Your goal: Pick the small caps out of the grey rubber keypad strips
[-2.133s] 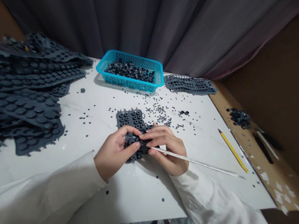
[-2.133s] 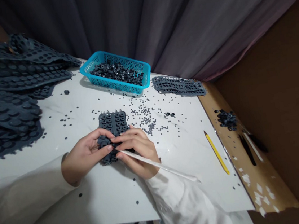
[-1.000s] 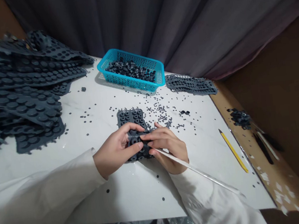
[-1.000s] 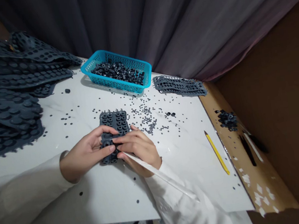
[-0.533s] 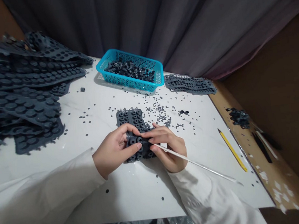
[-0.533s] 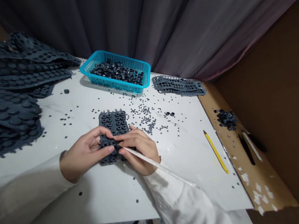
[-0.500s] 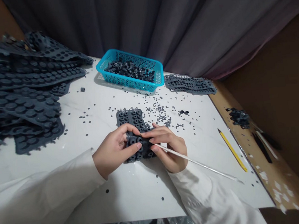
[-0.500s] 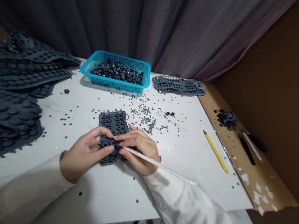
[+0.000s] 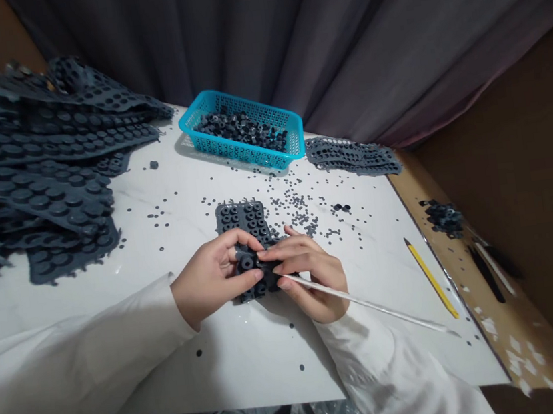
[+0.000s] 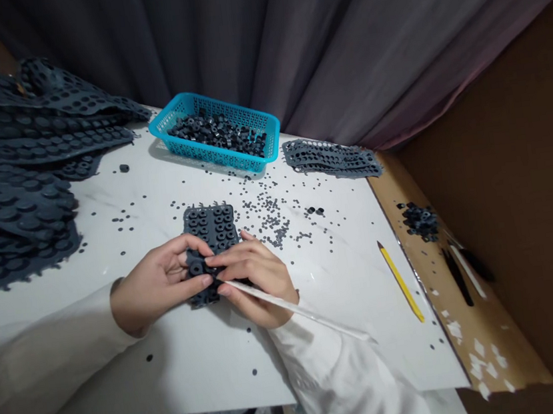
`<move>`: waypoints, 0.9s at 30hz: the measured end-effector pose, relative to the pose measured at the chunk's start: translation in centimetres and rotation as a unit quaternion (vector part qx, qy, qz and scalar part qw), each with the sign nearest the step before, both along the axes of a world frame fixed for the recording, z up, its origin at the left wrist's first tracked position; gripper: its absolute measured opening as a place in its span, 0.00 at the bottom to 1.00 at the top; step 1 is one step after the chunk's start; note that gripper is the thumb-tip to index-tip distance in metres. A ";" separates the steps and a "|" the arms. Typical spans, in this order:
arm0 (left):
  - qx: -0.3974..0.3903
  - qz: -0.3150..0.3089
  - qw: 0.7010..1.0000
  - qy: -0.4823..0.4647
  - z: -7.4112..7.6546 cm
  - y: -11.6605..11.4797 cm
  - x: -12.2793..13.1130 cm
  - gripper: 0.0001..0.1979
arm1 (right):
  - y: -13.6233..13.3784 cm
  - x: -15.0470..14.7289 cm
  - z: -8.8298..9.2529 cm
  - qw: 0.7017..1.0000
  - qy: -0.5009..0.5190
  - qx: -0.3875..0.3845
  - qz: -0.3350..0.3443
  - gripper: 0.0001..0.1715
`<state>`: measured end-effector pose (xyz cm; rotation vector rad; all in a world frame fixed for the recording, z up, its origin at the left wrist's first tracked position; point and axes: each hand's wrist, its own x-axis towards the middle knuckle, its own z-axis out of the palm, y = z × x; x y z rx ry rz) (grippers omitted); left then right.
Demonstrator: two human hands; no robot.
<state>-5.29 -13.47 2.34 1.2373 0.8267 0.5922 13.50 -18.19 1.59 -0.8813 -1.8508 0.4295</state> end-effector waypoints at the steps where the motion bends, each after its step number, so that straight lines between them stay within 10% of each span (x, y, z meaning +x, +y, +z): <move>1: -0.003 0.001 1.000 0.002 0.1 0.0 0.0 0.16 | 0.0 0.0 0.0 1.000 -0.003 -0.001 0.001 0.03; 27: -0.025 0.006 0.998 0.051 -0.8 0.3 0.0 0.15 | 0.2 -0.2 0.0 1.000 -0.001 0.004 0.000 0.01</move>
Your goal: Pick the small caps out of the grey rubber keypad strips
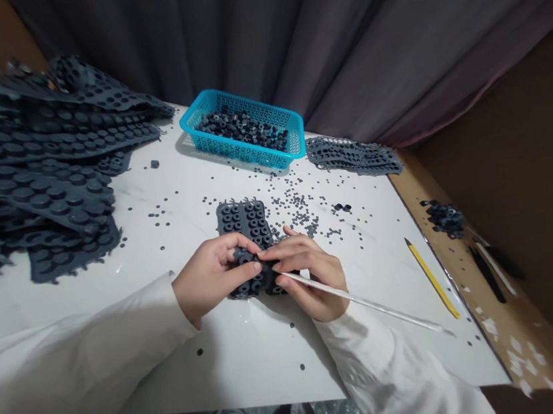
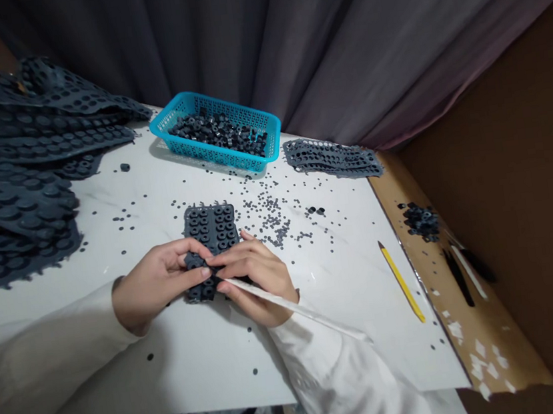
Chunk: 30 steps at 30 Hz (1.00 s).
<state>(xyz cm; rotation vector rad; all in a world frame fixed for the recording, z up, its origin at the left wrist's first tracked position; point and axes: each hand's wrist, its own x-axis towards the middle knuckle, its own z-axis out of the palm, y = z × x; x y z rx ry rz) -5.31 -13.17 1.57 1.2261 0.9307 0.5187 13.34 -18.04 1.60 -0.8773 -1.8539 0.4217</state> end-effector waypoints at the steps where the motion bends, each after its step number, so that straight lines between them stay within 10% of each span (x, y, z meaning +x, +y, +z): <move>1: 0.000 -0.001 1.000 0.004 0.0 0.0 0.0 0.15 | 0.0 -0.1 0.0 1.000 0.005 -0.004 -0.002 0.01; 30: -0.024 0.006 0.999 -0.034 0.4 0.1 0.0 0.17 | -0.1 -0.4 -0.1 0.997 0.071 -0.017 -0.009 0.03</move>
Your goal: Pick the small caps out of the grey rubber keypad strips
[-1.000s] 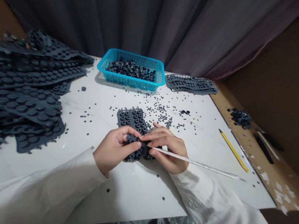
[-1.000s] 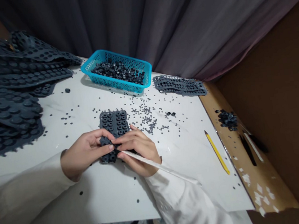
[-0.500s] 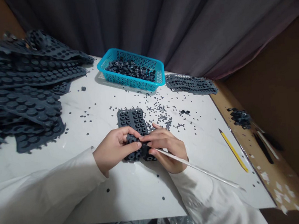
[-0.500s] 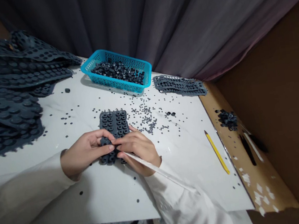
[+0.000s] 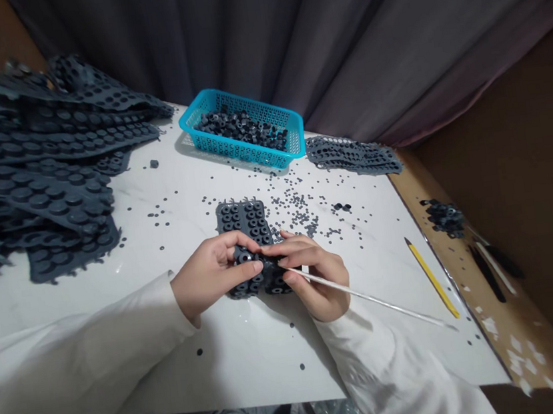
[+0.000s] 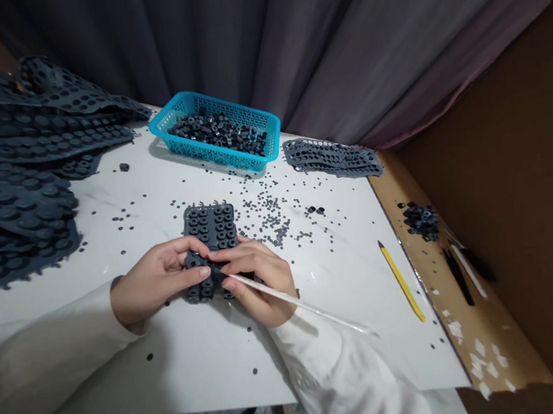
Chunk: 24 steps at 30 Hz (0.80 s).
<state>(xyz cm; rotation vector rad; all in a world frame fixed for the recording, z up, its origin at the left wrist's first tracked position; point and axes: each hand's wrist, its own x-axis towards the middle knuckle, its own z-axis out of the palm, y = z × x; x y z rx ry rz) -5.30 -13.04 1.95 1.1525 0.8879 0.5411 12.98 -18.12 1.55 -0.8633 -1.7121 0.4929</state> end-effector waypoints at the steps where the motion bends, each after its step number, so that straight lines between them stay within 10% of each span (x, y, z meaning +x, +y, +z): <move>1: 0.005 0.003 1.000 -0.002 -0.1 0.0 0.0 0.16 | 0.0 0.0 0.0 1.000 0.006 -0.005 -0.001 0.03; 24: 0.017 0.004 0.999 -0.028 0.0 -0.1 0.1 0.13 | -0.2 0.3 0.0 0.999 -0.041 0.010 -0.003 0.03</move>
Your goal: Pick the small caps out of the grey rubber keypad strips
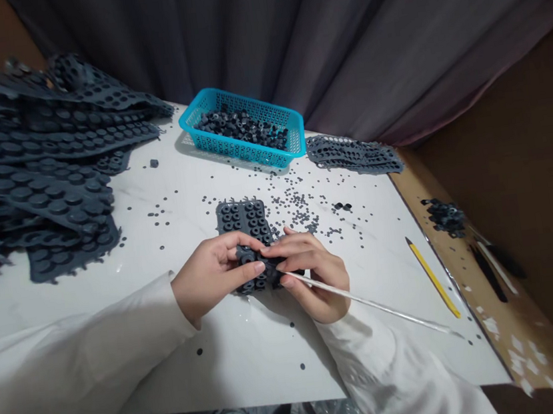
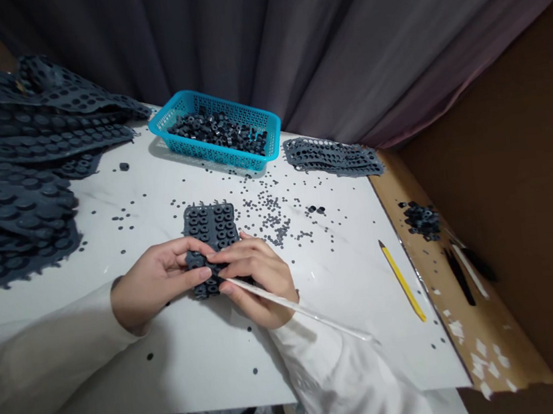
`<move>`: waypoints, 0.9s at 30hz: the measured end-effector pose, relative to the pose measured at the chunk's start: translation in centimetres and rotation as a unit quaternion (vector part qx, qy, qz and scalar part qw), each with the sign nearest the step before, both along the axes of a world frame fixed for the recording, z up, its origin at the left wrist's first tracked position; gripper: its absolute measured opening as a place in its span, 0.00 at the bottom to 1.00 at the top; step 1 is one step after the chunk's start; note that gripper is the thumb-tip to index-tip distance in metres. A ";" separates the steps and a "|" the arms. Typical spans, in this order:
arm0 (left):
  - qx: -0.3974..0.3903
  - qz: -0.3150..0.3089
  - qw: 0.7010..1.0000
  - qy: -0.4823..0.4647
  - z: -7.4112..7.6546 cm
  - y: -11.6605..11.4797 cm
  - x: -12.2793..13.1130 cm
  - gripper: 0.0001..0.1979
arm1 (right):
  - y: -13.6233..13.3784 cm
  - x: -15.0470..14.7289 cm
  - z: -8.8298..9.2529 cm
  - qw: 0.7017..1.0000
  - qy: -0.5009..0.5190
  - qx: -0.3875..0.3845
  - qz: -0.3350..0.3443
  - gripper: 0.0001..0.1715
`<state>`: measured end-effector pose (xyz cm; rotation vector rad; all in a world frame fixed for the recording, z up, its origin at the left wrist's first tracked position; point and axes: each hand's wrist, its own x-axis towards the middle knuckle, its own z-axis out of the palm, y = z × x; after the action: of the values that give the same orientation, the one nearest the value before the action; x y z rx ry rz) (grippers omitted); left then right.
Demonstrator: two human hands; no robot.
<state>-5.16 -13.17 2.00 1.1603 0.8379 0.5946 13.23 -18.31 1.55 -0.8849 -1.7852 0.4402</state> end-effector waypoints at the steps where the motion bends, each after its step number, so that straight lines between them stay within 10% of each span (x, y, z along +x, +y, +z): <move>1: 0.004 -0.002 1.000 0.006 -0.1 0.0 0.0 0.13 | 0.0 0.0 0.1 1.000 -0.005 0.004 0.001 0.03; 27: 0.015 -0.007 0.998 0.056 -0.7 -0.1 -0.2 0.15 | -0.1 0.0 -0.4 0.998 -0.051 0.029 -0.009 0.04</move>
<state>-5.37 -13.22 1.26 1.2348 0.9181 0.5357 13.27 -18.37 1.16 -0.8960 -1.8720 0.3360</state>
